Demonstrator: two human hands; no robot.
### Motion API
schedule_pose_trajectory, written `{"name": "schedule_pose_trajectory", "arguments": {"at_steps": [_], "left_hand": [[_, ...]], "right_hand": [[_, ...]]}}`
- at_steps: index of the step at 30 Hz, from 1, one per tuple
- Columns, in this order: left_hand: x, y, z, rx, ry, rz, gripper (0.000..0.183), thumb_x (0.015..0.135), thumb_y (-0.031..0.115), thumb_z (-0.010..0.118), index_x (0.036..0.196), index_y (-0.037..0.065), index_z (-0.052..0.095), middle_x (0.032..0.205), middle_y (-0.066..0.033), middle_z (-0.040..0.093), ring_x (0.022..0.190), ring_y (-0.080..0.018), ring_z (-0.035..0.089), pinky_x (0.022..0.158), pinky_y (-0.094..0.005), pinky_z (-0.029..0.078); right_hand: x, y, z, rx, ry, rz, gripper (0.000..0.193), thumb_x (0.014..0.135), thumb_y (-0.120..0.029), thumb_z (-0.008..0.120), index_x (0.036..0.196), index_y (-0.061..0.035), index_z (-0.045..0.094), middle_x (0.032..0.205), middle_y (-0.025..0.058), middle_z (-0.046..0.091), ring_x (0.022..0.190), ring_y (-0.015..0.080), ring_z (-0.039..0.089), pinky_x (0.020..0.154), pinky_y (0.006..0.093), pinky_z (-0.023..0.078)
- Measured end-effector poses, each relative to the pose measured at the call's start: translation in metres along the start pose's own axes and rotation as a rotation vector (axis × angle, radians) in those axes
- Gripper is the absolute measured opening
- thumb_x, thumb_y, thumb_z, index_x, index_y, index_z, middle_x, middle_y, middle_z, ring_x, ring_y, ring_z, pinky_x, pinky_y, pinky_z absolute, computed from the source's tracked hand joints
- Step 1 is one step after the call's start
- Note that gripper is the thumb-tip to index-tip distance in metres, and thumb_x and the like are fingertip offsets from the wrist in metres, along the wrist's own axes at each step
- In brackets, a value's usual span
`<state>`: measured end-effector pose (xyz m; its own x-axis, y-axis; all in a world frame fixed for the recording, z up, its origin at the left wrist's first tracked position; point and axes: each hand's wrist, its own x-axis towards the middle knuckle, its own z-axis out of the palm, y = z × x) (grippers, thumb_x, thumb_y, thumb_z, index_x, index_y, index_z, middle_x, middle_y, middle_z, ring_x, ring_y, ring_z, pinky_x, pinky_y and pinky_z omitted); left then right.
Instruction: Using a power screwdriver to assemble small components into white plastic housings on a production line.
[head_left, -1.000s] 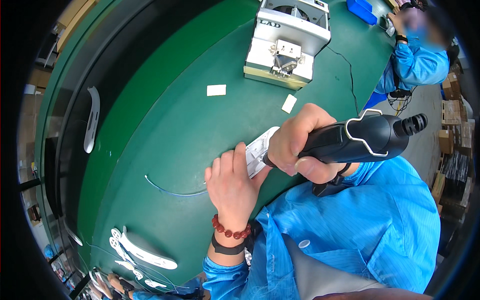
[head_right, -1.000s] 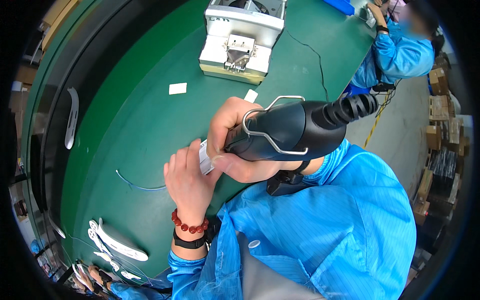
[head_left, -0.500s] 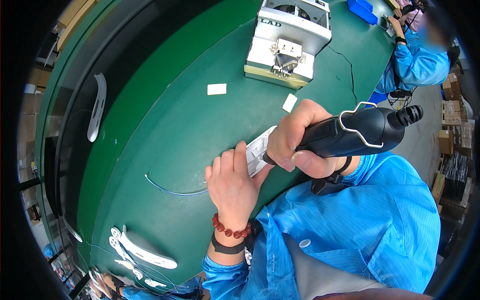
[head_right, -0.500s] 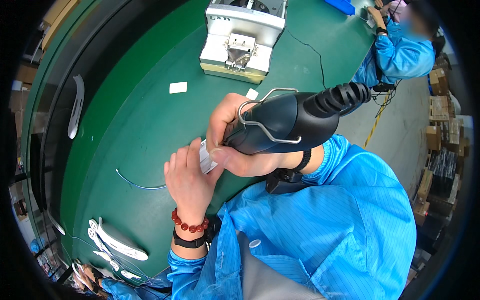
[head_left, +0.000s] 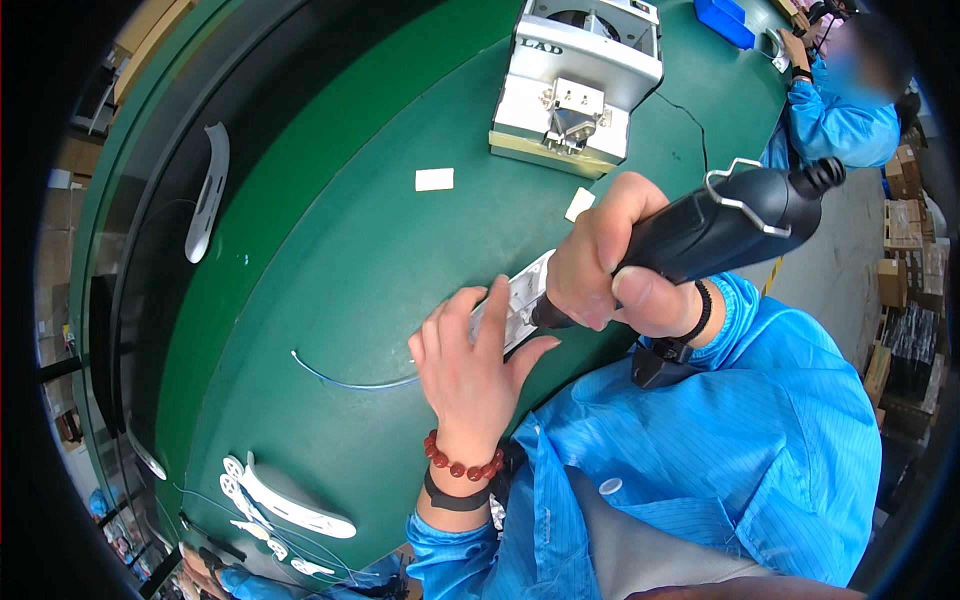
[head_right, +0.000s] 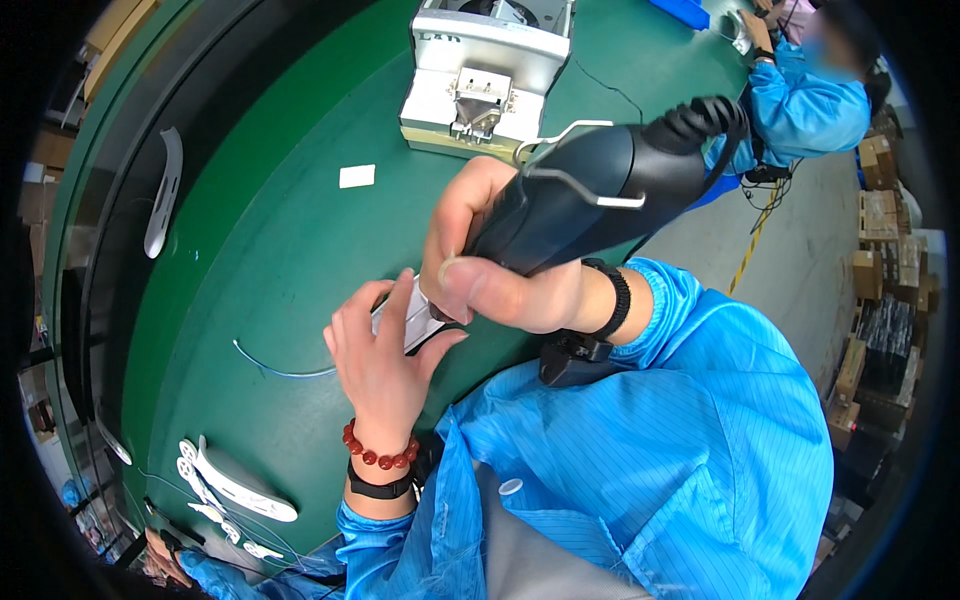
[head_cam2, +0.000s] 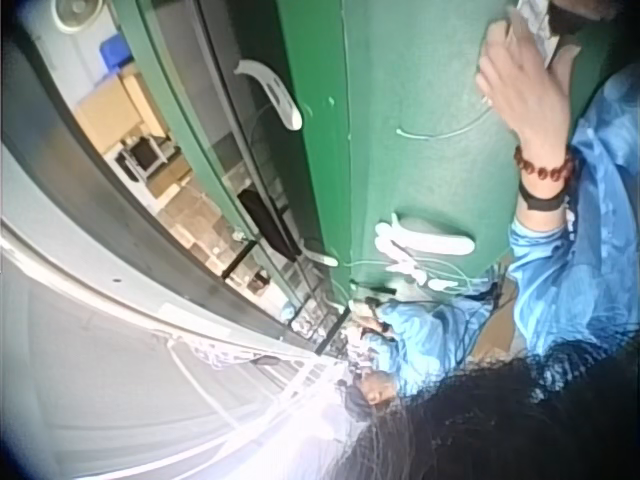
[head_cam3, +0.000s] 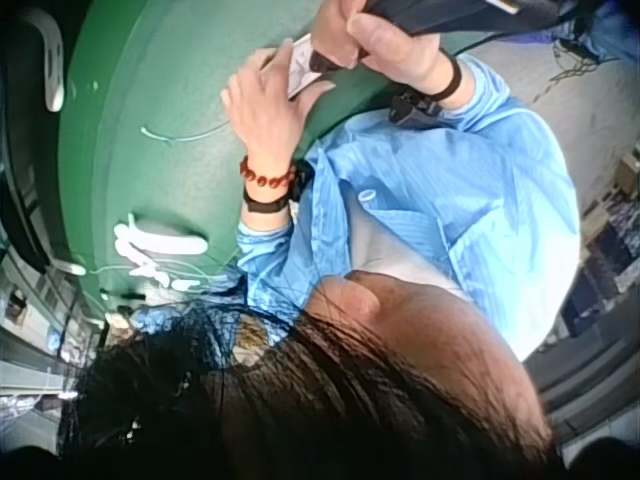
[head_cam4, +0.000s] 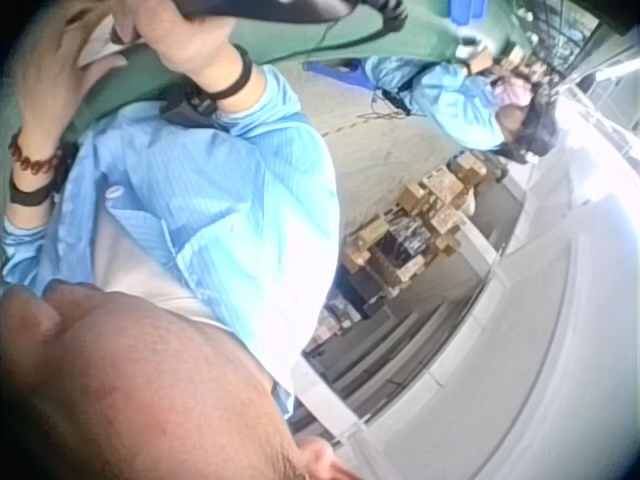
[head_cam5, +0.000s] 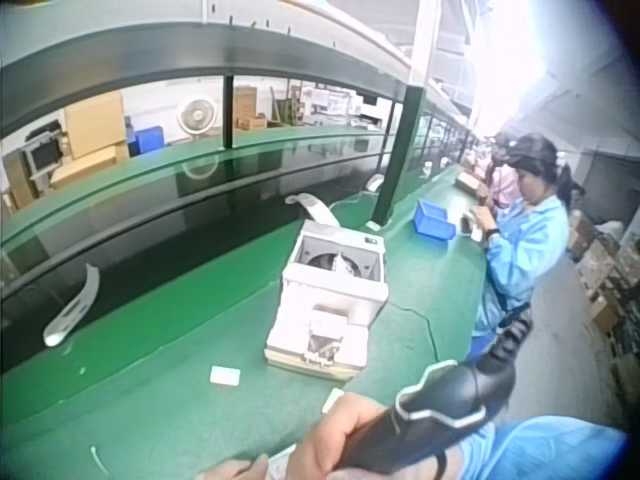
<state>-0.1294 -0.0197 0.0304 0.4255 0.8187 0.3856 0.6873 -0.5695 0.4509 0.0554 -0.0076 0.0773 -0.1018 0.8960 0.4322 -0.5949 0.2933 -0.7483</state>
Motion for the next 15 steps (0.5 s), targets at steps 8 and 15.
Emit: {"name": "schedule_pose_trajectory", "arguments": {"at_steps": [8, 15], "left_hand": [[-0.0090, 0.0013, 0.0008, -0.101, 0.123, 0.065, 0.034, 0.068, 0.017, 0.082, 0.099, 0.011, 0.070, 0.105, 0.0001, 0.062, 0.100, -0.0220, 0.057, 0.087, -0.0388, 0.036], [-0.0063, 0.0004, 0.0018, -0.174, 0.162, 0.042, 0.025, 0.063, 0.008, 0.082, 0.082, 0.010, 0.066, 0.088, -0.0002, 0.063, 0.087, -0.0218, 0.060, 0.081, -0.0370, 0.037]], "right_hand": [[0.0054, -0.0060, 0.0054, 0.017, 0.004, 0.065, 0.025, 0.094, -0.023, 0.063, 0.100, -0.0095, 0.043, 0.070, 0.0038, 0.054, 0.052, 0.0140, 0.050, 0.051, 0.0299, 0.043], [0.0078, 0.0020, 0.0064, 0.049, 0.013, -0.031, 0.017, 0.091, -0.004, 0.058, 0.098, -0.0021, 0.043, 0.066, 0.0097, 0.056, 0.052, 0.0142, 0.053, 0.048, 0.0299, 0.046]]}}
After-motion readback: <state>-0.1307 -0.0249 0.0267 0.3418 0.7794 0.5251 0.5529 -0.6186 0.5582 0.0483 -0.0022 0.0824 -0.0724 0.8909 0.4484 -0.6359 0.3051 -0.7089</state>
